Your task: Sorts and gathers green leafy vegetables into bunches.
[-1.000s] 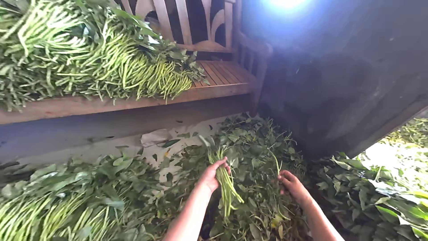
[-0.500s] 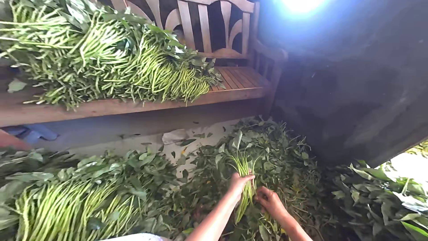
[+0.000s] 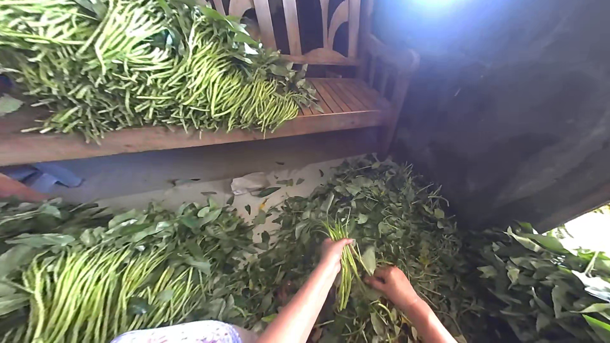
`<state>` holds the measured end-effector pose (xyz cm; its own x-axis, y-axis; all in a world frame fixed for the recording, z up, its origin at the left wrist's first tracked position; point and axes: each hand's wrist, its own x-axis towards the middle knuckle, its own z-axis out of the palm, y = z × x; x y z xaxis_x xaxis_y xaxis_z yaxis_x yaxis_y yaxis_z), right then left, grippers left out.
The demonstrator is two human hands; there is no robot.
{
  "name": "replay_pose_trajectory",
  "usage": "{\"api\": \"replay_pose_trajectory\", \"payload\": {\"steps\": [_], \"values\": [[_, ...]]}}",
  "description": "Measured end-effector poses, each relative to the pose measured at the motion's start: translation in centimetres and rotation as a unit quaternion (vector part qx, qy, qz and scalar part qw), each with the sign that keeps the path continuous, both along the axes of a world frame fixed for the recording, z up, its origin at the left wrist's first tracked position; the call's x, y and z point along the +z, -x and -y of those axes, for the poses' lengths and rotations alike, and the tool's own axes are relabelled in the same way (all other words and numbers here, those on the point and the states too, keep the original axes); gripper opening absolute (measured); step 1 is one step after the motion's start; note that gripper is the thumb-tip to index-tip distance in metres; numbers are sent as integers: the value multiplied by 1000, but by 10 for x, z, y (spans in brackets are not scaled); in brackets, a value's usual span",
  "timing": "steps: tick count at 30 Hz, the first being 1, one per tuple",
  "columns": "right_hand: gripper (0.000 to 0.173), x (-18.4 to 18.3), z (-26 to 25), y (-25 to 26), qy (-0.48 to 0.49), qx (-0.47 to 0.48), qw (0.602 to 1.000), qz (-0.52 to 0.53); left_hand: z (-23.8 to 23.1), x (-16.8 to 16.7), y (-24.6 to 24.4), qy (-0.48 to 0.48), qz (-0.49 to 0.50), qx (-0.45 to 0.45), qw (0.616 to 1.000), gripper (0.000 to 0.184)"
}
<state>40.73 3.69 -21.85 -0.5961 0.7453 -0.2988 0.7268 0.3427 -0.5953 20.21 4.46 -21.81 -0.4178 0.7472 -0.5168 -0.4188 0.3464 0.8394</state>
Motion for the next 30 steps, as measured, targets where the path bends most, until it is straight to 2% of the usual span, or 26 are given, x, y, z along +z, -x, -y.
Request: {"api": "replay_pose_trajectory", "payload": {"steps": [3, 5, 7, 9, 12, 14, 18, 21, 23, 24, 26, 27, 28, 30], "values": [[54, 1, -2, 1, 3, -26, 1000, 11, 1, 2, -2, -10, -28, -18, 999, 42], [52, 2, -4, 5, 18, -80, 995, -57, 5, 10, -12, -24, -51, -53, 997, 47], [42, 4, -7, 10, 29, -139, 980, -141, 10, 20, -25, -41, -67, -78, 994, 46], [33, 6, -8, 13, 52, -162, 969, -178, 12, 26, -30, -49, -73, -89, 992, 45], [28, 8, -7, 14, 86, -176, 956, -219, 11, 31, -22, -52, -53, -67, 995, 41], [28, 7, -5, 14, 47, -156, 963, -216, 9, 27, -18, -50, -24, -41, 998, 40], [33, 0, 1, 11, -73, -71, 988, -116, 11, 16, -16, -20, -36, -8, 999, 38], [35, -3, 4, -3, -92, -69, 993, -30, 6, 11, 8, -5, -74, 29, 997, 44], [35, 7, 1, -15, -44, -108, 990, 79, 3, 11, 25, -9, -80, 57, 995, 46], [37, 16, -1, -20, 3, -116, 978, 171, 2, 11, 30, -13, -84, 69, 994, 45], [40, 31, 4, -27, 96, -92, 931, 341, 1, 15, 34, -25, -96, 73, 992, 42], [45, 34, 6, -29, 113, -76, 917, 375, 1, 19, 35, -33, -98, 69, 992, 42], [49, 35, 8, -27, 106, -63, 923, 364, 1, 22, 33, -41, -97, 64, 992, 42], [48, 31, 6, -17, 46, -54, 968, 242, 2, 31, 27, -59, -87, 50, 993, 41]]}}
